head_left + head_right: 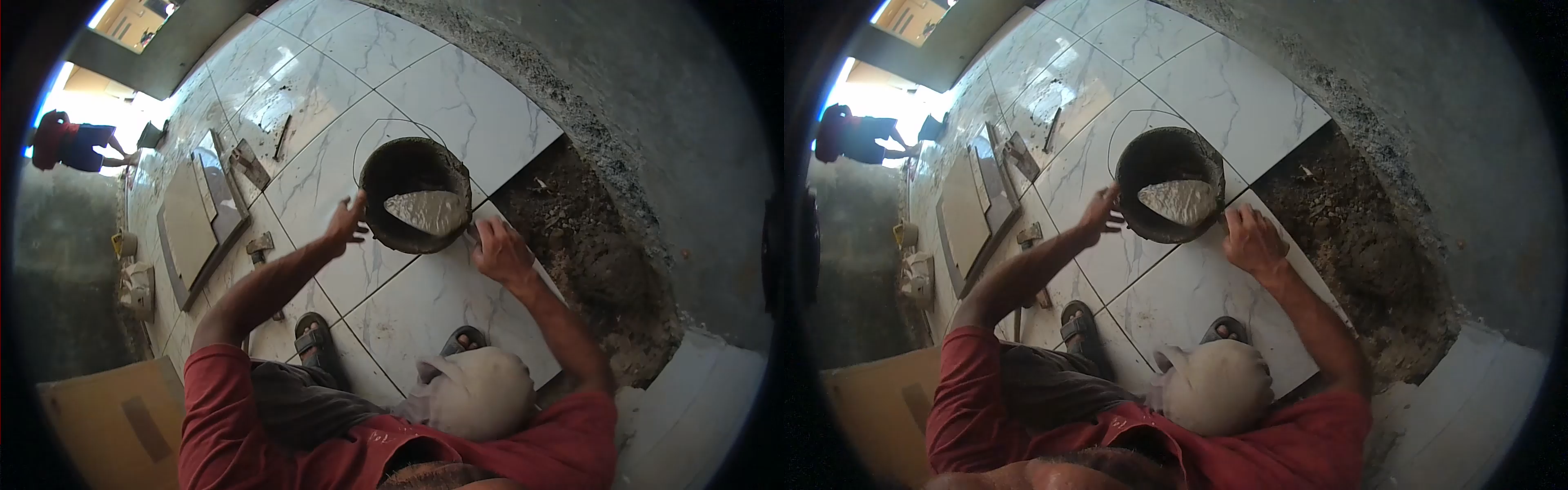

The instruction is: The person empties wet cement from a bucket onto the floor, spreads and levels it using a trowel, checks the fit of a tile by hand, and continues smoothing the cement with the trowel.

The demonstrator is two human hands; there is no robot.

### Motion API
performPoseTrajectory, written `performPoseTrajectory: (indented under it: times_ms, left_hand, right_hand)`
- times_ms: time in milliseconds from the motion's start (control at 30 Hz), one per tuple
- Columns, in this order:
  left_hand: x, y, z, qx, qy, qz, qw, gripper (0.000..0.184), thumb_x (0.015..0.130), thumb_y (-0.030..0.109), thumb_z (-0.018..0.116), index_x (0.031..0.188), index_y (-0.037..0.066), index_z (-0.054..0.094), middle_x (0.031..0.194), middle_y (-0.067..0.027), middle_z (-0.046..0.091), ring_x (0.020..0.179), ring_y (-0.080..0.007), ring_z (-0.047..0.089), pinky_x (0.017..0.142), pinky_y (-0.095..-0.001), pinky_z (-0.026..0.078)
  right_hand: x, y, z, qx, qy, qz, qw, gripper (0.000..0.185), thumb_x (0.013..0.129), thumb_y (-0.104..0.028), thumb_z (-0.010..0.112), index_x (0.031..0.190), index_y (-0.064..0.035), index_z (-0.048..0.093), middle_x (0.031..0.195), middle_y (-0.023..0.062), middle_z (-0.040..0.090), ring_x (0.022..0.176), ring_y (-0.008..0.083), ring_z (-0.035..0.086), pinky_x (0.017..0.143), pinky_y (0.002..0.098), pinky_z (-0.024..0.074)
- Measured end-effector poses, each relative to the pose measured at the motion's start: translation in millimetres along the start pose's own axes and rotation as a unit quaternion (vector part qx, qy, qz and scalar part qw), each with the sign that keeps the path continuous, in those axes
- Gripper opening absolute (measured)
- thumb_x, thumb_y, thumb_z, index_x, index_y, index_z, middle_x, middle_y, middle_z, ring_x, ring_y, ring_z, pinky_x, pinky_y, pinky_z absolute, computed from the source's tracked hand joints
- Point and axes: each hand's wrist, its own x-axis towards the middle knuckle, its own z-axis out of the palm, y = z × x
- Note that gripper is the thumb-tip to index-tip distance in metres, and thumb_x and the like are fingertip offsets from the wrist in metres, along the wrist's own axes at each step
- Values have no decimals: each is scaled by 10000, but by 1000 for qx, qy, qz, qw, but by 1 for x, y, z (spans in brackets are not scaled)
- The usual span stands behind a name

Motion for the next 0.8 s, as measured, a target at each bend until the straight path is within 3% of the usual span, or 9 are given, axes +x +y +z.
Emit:
performPoseTrajectory:
  times_ms: [33, 100, 133, 167, 433, 633, 700, 767, 800]
  left_hand:
    - [4, 11, -4, 25, 67, -2, 997, 858, 806, 690, 467, 1350, 63, 246, 1115, -172, 513, 902, -279, 581, 780, -481, 477]
    - [24, 23, -16, 87, 79, 60, 991, 747, 859, 628, 440, 1332, 65, 308, 1059, -142, 541, 842, -238, 589, 718, -422, 496]
    - [44, 40, -28, 237, -12, 123, 964, 599, 914, 548, 389, 1272, 69, 418, 993, -103, 572, 776, -192, 594, 668, -355, 500]
    - [55, 43, -27, 259, -19, 142, 955, 541, 938, 473, 373, 1186, 9, 496, 868, -92, 607, 655, -187, 604, 567, -329, 516]
    - [75, 50, -49, 186, -216, 96, 954, 562, 919, 537, 421, 1053, 15, 580, 819, -49, 589, 633, -132, 575, 589, -271, 517]
    - [76, 47, -56, 124, -261, 80, 954, 507, 942, 487, 405, 1096, 27, 552, 894, -68, 590, 673, -142, 587, 624, -292, 536]
    - [70, 45, -56, 80, -273, 82, 955, 502, 933, 508, 417, 1120, 58, 536, 906, -46, 588, 708, -132, 590, 649, -294, 517]
    - [72, 40, -57, 71, -283, 73, 954, 498, 921, 522, 438, 1146, 86, 523, 912, -27, 586, 734, -128, 589, 667, -291, 499]
    - [74, 38, -58, 60, -281, 78, 955, 498, 919, 524, 442, 1148, 88, 524, 910, -21, 585, 732, -129, 589, 665, -289, 498]
  right_hand:
    - [-9, 7, 13, 1, 50, -21, 999, 196, 782, -99, 561, 934, 3, 493, 928, 199, 515, 848, 398, 586, 646, 487, 499]
    - [-20, 18, 43, 8, 106, -39, 994, 207, 799, -112, 547, 979, -14, 518, 894, 199, 517, 777, 408, 592, 619, 500, 492]
    - [-28, 23, 57, 36, 87, -4, 996, 220, 798, -121, 554, 998, -31, 533, 881, 195, 528, 776, 403, 594, 622, 493, 495]
    - [-31, 25, 63, 65, 68, 30, 995, 234, 797, -131, 561, 1016, -48, 548, 868, 192, 538, 775, 399, 596, 625, 487, 498]
    - [-88, 55, 46, 25, 108, 54, 992, 314, 793, -150, 591, 1097, -77, 554, 858, 136, 590, 761, 357, 609, 656, 431, 517]
    - [-129, 56, -20, -31, 42, 125, 991, 375, 796, -185, 608, 1130, -30, 537, 946, 210, 578, 820, 374, 609, 678, 398, 523]
    - [-117, 30, -34, 108, 24, 173, 979, 417, 814, -224, 611, 1144, 13, 518, 980, 265, 562, 842, 384, 611, 674, 379, 522]
    - [-86, -6, -45, 158, -35, 131, 978, 451, 826, -289, 616, 1124, 33, 508, 927, 221, 586, 754, 306, 638, 639, 348, 519]
    - [-65, -28, -52, 292, -108, 208, 927, 441, 841, -296, 607, 1127, 24, 505, 902, 182, 598, 682, 245, 619, 595, 329, 506]
